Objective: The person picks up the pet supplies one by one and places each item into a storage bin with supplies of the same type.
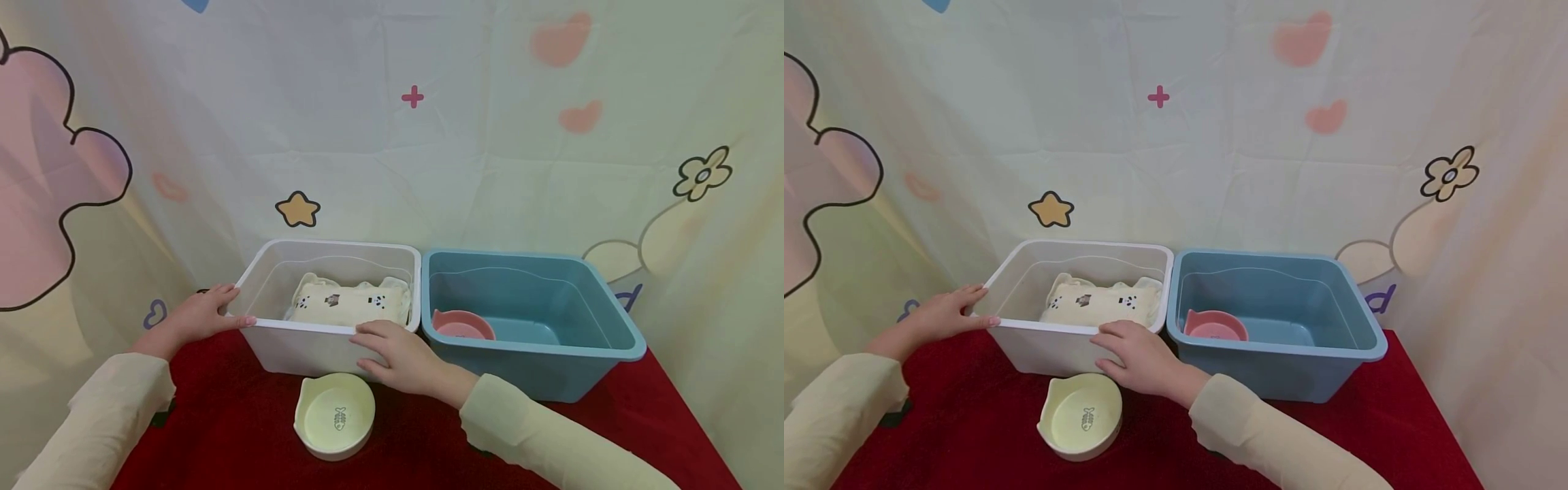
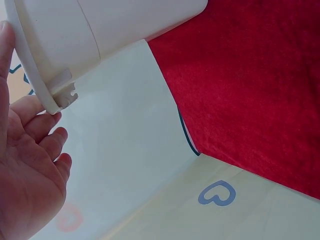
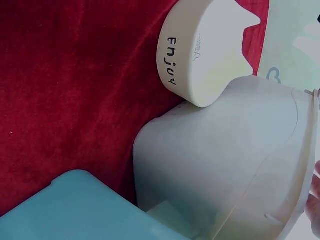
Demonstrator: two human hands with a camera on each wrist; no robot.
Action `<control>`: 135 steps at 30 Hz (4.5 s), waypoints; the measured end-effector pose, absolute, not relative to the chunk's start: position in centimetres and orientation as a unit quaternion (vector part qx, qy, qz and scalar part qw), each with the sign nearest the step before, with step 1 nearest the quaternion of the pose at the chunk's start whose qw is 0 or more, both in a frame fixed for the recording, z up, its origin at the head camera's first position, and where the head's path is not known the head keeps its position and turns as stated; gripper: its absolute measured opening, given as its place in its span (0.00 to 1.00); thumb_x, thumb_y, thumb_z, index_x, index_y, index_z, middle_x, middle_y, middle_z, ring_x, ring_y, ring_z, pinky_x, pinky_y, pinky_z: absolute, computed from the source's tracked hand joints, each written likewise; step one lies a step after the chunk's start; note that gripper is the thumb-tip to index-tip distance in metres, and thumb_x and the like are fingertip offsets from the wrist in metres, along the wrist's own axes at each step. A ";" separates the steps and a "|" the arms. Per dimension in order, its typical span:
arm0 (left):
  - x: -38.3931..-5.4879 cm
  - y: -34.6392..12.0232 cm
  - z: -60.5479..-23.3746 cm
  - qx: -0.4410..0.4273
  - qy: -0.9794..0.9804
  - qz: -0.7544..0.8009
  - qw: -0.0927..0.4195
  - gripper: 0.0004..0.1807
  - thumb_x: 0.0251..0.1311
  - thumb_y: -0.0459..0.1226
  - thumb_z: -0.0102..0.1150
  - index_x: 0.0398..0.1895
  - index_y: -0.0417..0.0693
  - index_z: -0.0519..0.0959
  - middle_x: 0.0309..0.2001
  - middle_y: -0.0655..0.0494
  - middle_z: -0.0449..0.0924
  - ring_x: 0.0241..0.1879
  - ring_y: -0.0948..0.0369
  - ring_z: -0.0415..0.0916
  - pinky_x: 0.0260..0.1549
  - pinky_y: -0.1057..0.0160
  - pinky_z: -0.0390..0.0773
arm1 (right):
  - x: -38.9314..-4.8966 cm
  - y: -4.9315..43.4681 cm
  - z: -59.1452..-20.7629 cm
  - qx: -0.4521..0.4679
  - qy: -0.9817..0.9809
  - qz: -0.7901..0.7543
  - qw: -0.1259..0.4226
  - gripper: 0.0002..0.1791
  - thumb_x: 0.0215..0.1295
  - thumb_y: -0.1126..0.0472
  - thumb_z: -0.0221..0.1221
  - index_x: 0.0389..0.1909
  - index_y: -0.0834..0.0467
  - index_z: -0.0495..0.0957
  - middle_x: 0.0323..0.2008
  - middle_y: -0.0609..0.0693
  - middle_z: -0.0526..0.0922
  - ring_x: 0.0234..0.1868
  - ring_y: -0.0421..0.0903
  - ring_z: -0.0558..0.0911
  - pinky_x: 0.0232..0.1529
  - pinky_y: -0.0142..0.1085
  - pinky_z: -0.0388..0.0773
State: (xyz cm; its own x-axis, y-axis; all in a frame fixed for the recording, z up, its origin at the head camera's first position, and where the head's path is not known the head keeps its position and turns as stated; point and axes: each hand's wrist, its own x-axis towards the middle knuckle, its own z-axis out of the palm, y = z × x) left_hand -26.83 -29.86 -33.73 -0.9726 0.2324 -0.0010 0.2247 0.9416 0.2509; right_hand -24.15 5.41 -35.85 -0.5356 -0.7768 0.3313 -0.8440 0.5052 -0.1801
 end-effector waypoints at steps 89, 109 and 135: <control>-26.7 -29.7 -33.7 0.101 0.985 0.136 0.028 0.51 0.49 0.62 0.52 0.63 0.31 0.54 0.62 0.29 0.54 0.53 0.39 0.64 0.48 0.39 0.65 | -21.8 4.2 -42.7 0.362 -0.911 0.161 -0.112 0.31 0.56 0.42 0.53 0.60 0.51 0.65 0.59 0.50 0.67 0.56 0.46 0.69 0.49 0.40 0.73; -26.9 -29.8 -33.9 0.099 0.985 0.136 0.028 0.51 0.48 0.62 0.52 0.63 0.30 0.54 0.61 0.29 0.55 0.52 0.39 0.65 0.47 0.40 0.66 | -21.8 3.9 -44.6 0.325 -0.913 0.230 -0.091 0.31 0.56 0.48 0.56 0.59 0.57 0.65 0.55 0.54 0.70 0.55 0.49 0.71 0.51 0.42 0.71; -26.7 -29.9 -33.8 0.094 0.984 0.145 0.033 0.52 0.48 0.63 0.51 0.64 0.31 0.52 0.62 0.30 0.53 0.53 0.39 0.64 0.48 0.39 0.65 | -22.4 3.1 -47.0 0.253 -0.901 0.343 -0.083 0.30 0.51 0.64 0.58 0.58 0.63 0.64 0.55 0.57 0.71 0.56 0.52 0.70 0.54 0.44 0.68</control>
State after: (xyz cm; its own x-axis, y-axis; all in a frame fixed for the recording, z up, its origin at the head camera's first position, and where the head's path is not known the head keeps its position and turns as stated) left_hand -26.75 -29.87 -33.81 -0.9803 0.1940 -0.0375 0.1751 0.9406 0.2909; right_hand -22.36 3.13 -47.02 -0.8580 -0.5131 0.0245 -0.3998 0.6370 -0.6591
